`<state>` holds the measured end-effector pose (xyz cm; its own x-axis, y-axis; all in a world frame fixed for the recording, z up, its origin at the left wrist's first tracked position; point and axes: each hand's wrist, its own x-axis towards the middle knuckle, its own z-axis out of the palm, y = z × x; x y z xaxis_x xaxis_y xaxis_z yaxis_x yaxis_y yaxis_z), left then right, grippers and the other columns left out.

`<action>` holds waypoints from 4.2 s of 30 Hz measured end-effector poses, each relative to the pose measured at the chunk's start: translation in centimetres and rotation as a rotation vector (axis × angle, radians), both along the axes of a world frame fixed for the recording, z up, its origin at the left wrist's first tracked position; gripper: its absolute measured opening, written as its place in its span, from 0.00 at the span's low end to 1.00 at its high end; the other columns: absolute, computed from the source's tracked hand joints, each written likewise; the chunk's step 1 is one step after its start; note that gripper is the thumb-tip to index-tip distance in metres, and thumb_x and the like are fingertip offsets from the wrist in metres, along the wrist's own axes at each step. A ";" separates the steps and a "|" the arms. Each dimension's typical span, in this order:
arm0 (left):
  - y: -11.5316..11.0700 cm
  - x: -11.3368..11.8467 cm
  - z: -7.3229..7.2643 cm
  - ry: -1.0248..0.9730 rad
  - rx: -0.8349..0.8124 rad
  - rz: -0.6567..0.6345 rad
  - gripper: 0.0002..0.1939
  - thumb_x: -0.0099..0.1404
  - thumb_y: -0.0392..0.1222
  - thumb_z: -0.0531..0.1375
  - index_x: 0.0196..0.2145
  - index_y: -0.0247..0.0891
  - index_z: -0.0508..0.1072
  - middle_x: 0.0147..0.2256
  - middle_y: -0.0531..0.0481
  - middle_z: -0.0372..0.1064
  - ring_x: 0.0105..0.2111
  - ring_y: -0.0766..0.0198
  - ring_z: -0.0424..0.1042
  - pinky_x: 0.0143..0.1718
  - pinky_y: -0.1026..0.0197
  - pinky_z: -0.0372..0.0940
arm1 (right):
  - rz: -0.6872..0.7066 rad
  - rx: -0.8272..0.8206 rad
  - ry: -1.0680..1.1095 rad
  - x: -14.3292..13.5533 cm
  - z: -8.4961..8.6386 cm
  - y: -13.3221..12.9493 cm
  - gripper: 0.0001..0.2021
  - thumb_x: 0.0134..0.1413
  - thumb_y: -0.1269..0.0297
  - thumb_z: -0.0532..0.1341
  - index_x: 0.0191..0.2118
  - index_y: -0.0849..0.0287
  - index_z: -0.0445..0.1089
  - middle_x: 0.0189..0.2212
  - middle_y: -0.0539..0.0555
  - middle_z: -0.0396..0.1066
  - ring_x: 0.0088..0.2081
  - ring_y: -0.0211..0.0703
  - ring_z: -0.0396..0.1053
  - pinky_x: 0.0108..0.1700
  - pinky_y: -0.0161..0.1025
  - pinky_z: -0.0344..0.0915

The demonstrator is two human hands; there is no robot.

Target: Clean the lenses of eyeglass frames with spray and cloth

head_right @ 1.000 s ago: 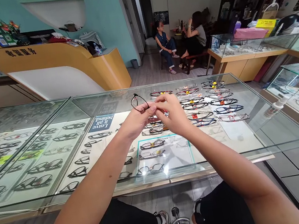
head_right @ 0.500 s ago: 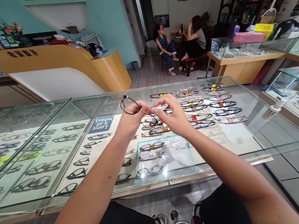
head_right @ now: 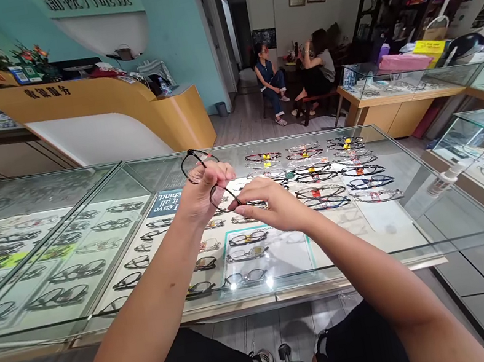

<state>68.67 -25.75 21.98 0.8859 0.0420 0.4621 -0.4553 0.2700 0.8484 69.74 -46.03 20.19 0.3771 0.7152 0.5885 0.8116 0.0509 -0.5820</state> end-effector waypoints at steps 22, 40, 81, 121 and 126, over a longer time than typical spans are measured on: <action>-1.3 -0.8 -0.5 0.161 0.242 0.075 0.25 0.61 0.65 0.77 0.42 0.41 0.88 0.51 0.42 0.84 0.55 0.50 0.77 0.62 0.50 0.66 | -0.596 0.131 -0.400 0.4 -0.7 -0.3 0.07 0.76 0.60 0.61 0.45 0.52 0.76 0.42 0.57 0.83 0.45 0.55 0.75 0.50 0.53 0.63; -0.9 -0.7 -0.2 -0.020 0.522 0.175 0.25 0.65 0.69 0.72 0.38 0.43 0.89 0.55 0.39 0.81 0.59 0.44 0.75 0.68 0.47 0.62 | -0.680 0.041 -0.528 1.5 -0.4 -1.0 0.07 0.75 0.65 0.61 0.40 0.50 0.75 0.37 0.54 0.82 0.42 0.54 0.72 0.48 0.54 0.59; -2.1 -0.7 -1.1 0.146 0.148 -0.059 0.24 0.64 0.63 0.76 0.47 0.44 0.89 0.54 0.44 0.85 0.61 0.48 0.76 0.69 0.46 0.62 | -0.351 0.331 0.139 2.3 -0.3 -1.0 0.16 0.74 0.45 0.66 0.42 0.52 0.81 0.40 0.53 0.83 0.43 0.48 0.74 0.49 0.47 0.68; -0.5 -0.5 -0.6 0.149 0.308 -0.284 0.22 0.68 0.64 0.73 0.47 0.45 0.90 0.63 0.42 0.80 0.68 0.39 0.71 0.73 0.39 0.54 | -0.272 0.253 0.138 2.0 0.3 -1.3 0.19 0.68 0.41 0.70 0.37 0.52 0.80 0.36 0.52 0.81 0.40 0.48 0.74 0.49 0.48 0.69; -0.8 -0.7 -0.4 0.157 0.284 -0.287 0.24 0.67 0.65 0.73 0.49 0.45 0.90 0.63 0.41 0.80 0.70 0.38 0.70 0.73 0.39 0.54 | -0.265 0.227 0.176 1.8 0.6 -1.5 0.21 0.67 0.38 0.70 0.37 0.52 0.79 0.37 0.53 0.82 0.42 0.48 0.76 0.51 0.48 0.70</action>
<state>67.98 -26.51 21.61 0.9034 -0.3257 0.2787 -0.2557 0.1124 0.9602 71.55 -47.49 20.81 0.6409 0.4384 0.6301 0.7025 -0.0041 -0.7117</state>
